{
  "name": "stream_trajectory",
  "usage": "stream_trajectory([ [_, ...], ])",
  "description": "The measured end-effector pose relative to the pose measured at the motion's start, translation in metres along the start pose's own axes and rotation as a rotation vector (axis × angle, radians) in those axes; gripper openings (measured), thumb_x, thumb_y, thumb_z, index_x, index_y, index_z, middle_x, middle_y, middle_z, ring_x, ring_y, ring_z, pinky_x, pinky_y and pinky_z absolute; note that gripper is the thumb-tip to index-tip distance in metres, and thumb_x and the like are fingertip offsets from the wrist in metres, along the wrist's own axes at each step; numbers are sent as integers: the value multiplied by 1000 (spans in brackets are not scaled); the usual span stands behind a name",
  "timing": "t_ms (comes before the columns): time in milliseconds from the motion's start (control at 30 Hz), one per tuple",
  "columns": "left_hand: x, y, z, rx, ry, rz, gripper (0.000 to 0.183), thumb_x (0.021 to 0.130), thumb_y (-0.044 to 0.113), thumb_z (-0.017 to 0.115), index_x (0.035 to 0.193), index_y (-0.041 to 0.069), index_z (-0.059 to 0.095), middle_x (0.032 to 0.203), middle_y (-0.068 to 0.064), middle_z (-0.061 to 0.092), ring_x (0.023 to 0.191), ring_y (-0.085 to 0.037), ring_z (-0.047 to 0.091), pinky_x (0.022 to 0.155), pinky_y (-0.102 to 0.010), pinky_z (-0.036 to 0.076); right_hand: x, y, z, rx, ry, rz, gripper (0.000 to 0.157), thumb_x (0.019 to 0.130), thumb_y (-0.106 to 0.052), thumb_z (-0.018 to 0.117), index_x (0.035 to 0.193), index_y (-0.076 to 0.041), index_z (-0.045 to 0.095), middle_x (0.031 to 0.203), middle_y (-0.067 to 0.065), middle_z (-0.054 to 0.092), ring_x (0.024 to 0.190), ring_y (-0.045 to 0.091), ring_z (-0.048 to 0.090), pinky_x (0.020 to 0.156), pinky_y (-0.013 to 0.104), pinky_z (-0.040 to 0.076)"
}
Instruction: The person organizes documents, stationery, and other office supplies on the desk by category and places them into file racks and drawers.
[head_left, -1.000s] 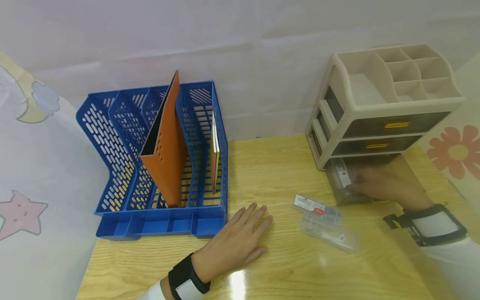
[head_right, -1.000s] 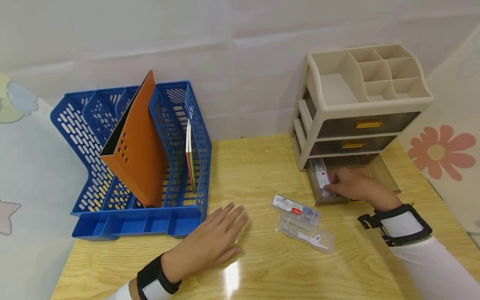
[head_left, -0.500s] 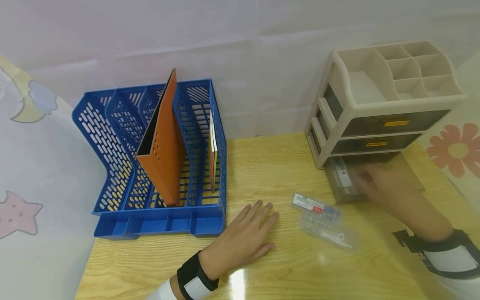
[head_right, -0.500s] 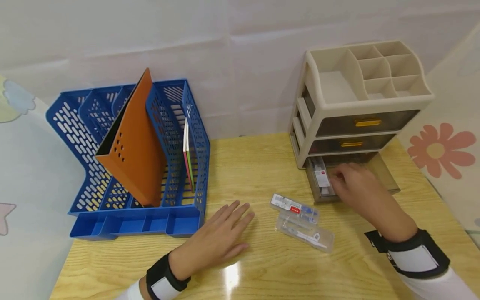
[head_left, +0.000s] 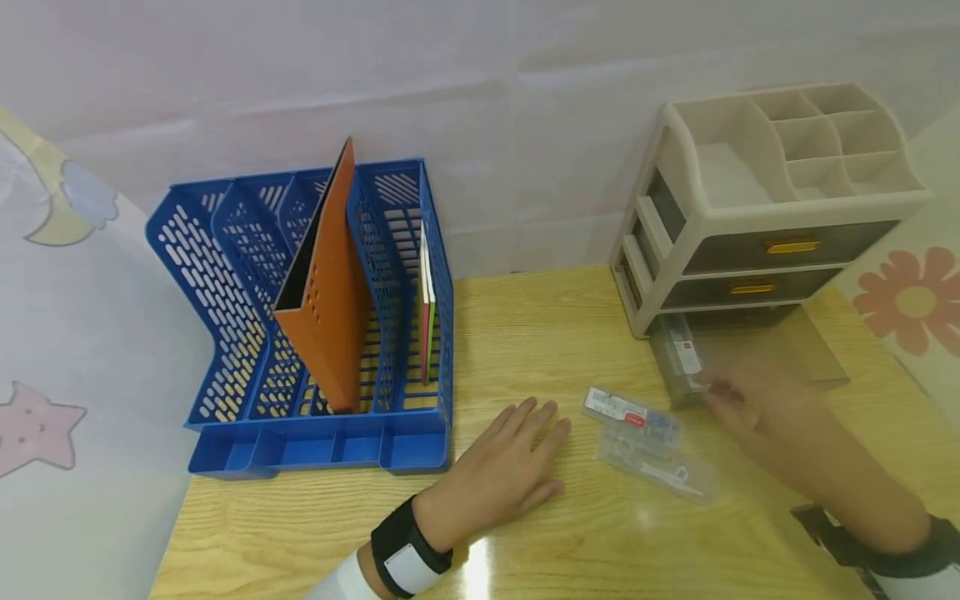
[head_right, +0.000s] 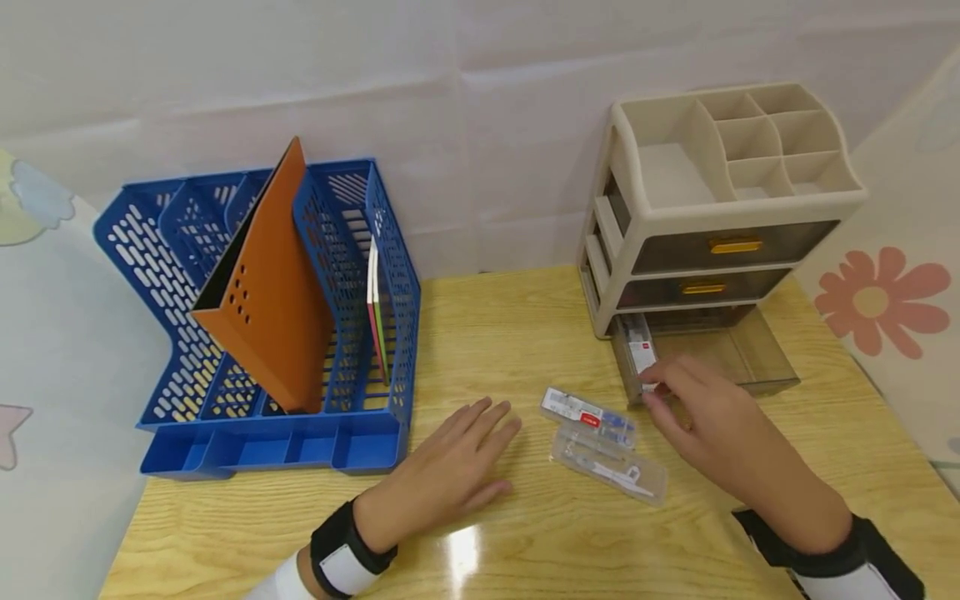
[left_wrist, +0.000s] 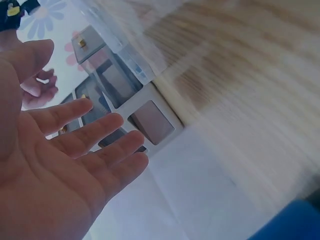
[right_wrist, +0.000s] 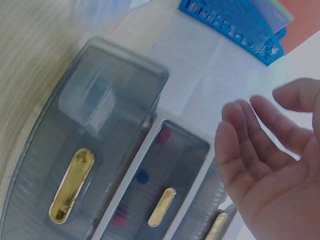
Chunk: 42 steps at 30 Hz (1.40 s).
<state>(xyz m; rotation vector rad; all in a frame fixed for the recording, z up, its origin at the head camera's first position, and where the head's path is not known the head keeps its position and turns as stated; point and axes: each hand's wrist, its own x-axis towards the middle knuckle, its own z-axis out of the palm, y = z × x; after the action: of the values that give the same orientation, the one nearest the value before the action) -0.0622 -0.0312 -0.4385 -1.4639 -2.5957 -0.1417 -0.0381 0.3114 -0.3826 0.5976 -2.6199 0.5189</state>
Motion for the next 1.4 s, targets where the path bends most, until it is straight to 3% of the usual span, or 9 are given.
stream_trajectory([
  [133,2,-1,-1,-9,-4,-7,71,97,54,66,151,11,49,155,-16,49,142,-36,50,117,-46,44,-10,-9,4,27,-80,-32,33,80,-9,82,109,-19,71,105,-5,72,87,17,69,78,12,52],
  [233,4,-2,-1,-12,-3,-8,70,98,52,66,151,11,48,156,-16,49,142,-36,50,118,-45,44,-17,-11,14,29,-87,-101,25,94,-35,75,110,-17,70,107,-2,71,90,18,68,78,18,54],
  [367,8,-3,0,-37,4,-11,70,98,51,66,152,10,48,156,-16,49,142,-35,50,118,-44,43,-26,-11,31,5,-105,-150,56,97,-59,62,112,-6,68,106,7,69,88,22,66,71,34,57],
  [467,12,-2,1,-63,11,-5,70,98,51,66,152,10,48,155,-16,49,141,-35,51,118,-43,43,-34,-12,40,-10,-205,-94,59,79,-46,87,112,-2,66,103,11,67,86,20,63,65,35,57],
  [567,16,-2,2,-94,25,6,69,99,51,64,152,9,48,154,-16,51,140,-34,52,119,-41,43,-41,-13,47,-40,-284,-57,65,61,-29,97,111,-3,65,98,9,64,81,14,57,60,30,54],
  [733,21,-2,4,-278,17,-14,65,102,45,62,153,7,45,153,-16,52,142,-28,51,119,-37,42,-46,-12,56,-60,-221,-116,65,55,-20,96,108,-3,64,87,2,59,71,5,46,54,21,44],
  [900,25,-2,5,-472,-8,-59,62,104,41,60,154,8,44,152,-12,52,142,-22,49,119,-35,42,-46,-14,58,-86,-252,-75,64,57,-19,95,110,-5,62,86,1,57,70,7,46,54,25,44],
  [1133,27,-4,6,-578,-12,-126,57,104,40,61,152,11,48,149,-8,54,140,-19,50,116,-32,44,-44,-15,58,-48,-279,-92,63,55,-20,94,109,-5,65,84,-4,54,70,1,41,53,21,41],
  [1400,27,-7,9,-703,-8,-191,54,105,39,59,149,9,50,145,-5,56,137,-15,52,114,-29,46,-32,-18,54,-31,-213,-170,65,56,-24,94,111,-6,65,91,2,61,75,8,53,57,26,50],
])
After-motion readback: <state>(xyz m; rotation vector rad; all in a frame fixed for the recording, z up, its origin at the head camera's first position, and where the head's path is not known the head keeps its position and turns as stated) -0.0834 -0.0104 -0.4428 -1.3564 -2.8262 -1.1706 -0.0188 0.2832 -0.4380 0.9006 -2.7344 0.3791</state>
